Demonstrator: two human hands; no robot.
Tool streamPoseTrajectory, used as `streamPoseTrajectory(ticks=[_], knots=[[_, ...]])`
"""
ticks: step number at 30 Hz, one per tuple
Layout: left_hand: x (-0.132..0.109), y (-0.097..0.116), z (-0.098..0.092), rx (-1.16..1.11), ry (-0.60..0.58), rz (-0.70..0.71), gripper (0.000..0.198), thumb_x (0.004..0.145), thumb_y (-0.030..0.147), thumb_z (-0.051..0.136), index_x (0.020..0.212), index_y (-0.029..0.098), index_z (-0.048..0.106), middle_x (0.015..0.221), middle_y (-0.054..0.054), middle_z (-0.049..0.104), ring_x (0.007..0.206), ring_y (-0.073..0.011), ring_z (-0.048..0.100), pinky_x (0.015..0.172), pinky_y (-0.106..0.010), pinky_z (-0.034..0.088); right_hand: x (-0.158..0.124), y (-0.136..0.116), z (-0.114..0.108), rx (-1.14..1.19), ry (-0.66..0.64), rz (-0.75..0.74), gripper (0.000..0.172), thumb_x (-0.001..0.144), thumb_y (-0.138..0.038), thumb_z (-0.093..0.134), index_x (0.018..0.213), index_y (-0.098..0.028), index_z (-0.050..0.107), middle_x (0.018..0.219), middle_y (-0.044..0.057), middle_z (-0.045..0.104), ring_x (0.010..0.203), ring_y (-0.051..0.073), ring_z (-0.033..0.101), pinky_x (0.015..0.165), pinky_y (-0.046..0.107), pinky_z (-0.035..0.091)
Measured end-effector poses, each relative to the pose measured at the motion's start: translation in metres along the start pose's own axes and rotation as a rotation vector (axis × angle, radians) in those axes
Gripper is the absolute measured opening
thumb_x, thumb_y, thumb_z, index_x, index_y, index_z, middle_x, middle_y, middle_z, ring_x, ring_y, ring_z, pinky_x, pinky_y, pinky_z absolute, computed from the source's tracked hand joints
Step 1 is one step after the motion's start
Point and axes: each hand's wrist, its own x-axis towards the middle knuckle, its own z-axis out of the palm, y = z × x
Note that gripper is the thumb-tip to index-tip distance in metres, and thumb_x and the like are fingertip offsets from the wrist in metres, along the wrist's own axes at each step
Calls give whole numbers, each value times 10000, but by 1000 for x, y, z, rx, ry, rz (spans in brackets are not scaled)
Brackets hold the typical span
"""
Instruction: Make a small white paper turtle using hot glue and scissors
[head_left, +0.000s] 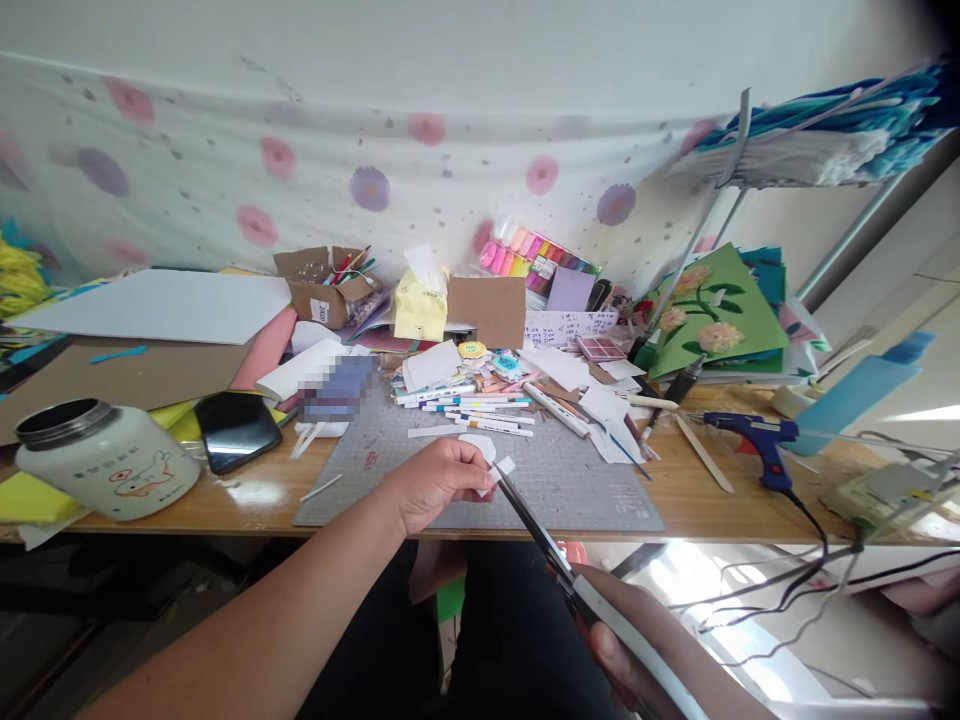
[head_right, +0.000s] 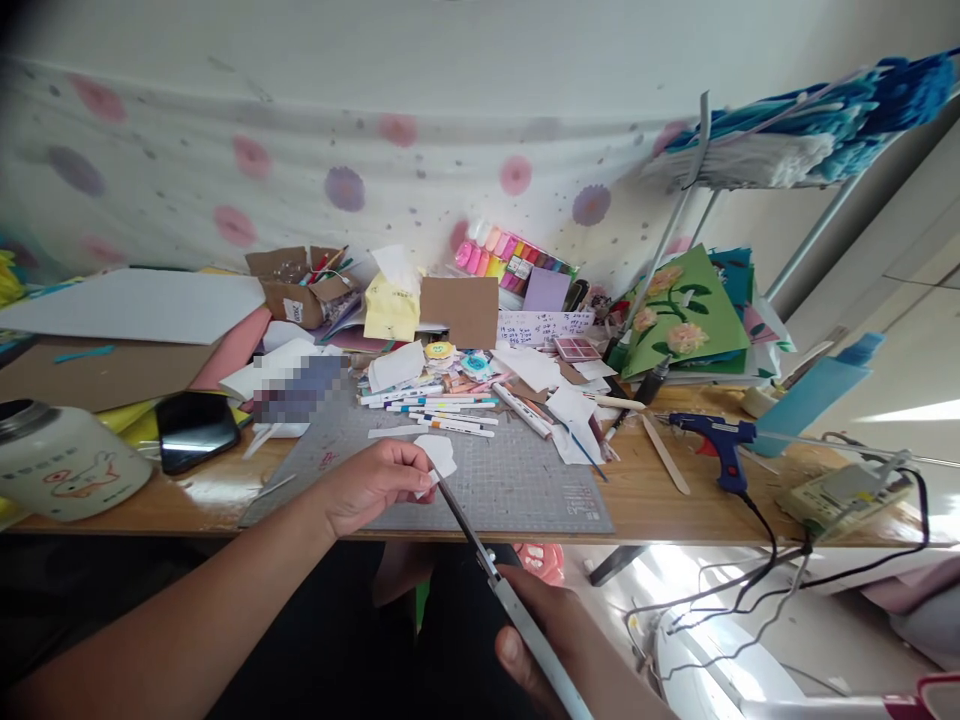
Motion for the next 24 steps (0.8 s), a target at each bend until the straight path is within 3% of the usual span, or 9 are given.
streamPoseTrajectory(ticks=[5,14,19,24], knots=[[11,-3,4,7,7,-10,112,567,166,712,521,146,612,539,-2,609,600,-141,574,683,-306,420,7,11,-1,-63,-45,40,572,842,-705,353,883,-187,592,526,-36,410,415,90,366,373,202,237],[26,-8,10,8,14,-16,132,549,163,698,498,152,577,518,9,586,603,-134,567,656,-270,401,8,20,-12,-71,-13,152,710,788,-754,376,1173,-187,559,609,-26,419,422,80,334,345,190,220],[34,-12,12,7,-2,-24,124,549,175,691,511,154,575,524,10,589,603,-126,567,672,-267,424,12,31,-19,-151,52,84,742,755,-769,410,1162,-184,617,562,-11,456,474,127,388,430,233,324],[38,-16,13,70,-5,-26,129,558,173,687,516,152,566,543,3,606,608,-127,583,654,-259,432,12,51,-22,-215,177,55,768,734,-775,431,1177,-183,637,623,30,573,639,224,565,589,292,469]])
